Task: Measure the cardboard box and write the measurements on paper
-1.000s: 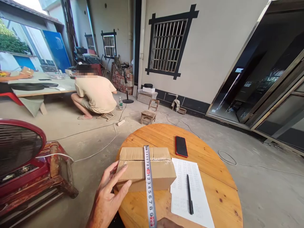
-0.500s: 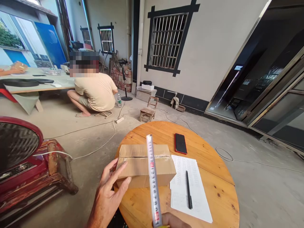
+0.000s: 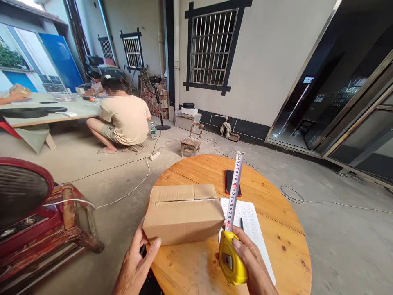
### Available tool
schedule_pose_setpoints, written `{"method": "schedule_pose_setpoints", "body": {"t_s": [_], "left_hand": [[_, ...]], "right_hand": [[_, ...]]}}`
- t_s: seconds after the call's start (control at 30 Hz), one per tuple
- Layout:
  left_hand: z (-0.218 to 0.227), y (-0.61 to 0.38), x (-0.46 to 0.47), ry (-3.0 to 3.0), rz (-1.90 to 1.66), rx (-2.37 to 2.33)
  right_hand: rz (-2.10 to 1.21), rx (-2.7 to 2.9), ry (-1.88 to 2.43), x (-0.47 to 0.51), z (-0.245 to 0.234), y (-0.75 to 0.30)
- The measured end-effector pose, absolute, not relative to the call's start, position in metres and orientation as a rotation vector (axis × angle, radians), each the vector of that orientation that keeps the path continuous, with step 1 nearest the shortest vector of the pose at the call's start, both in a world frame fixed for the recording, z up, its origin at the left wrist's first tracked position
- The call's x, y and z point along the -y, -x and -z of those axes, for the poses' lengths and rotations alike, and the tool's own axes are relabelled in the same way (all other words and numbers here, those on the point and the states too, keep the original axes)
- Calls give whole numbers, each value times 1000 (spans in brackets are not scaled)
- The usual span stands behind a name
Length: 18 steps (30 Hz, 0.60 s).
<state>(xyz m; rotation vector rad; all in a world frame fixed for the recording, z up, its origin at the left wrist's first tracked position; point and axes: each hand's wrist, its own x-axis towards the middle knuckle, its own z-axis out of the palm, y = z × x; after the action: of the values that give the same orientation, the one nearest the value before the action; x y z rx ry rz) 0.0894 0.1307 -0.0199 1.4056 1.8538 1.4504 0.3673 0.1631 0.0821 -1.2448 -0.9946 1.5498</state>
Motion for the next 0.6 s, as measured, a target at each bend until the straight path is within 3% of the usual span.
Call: {"method": "schedule_pose_setpoints", "body": {"t_s": [0.2, 0.43, 0.6], "left_hand": [[-6, -83, -129, -1437, -1479, -1984], [-12, -77, -140, -1949, -1512, -2036], [-7, -76, -144, -1979, -1553, -2037]], "right_hand": [[-1602, 1017, 1228, -179, -116, -359], [-1585, 1076, 1206, -214, -129, -343], [-1867, 1157, 1395, -174, -130, -340]]}}
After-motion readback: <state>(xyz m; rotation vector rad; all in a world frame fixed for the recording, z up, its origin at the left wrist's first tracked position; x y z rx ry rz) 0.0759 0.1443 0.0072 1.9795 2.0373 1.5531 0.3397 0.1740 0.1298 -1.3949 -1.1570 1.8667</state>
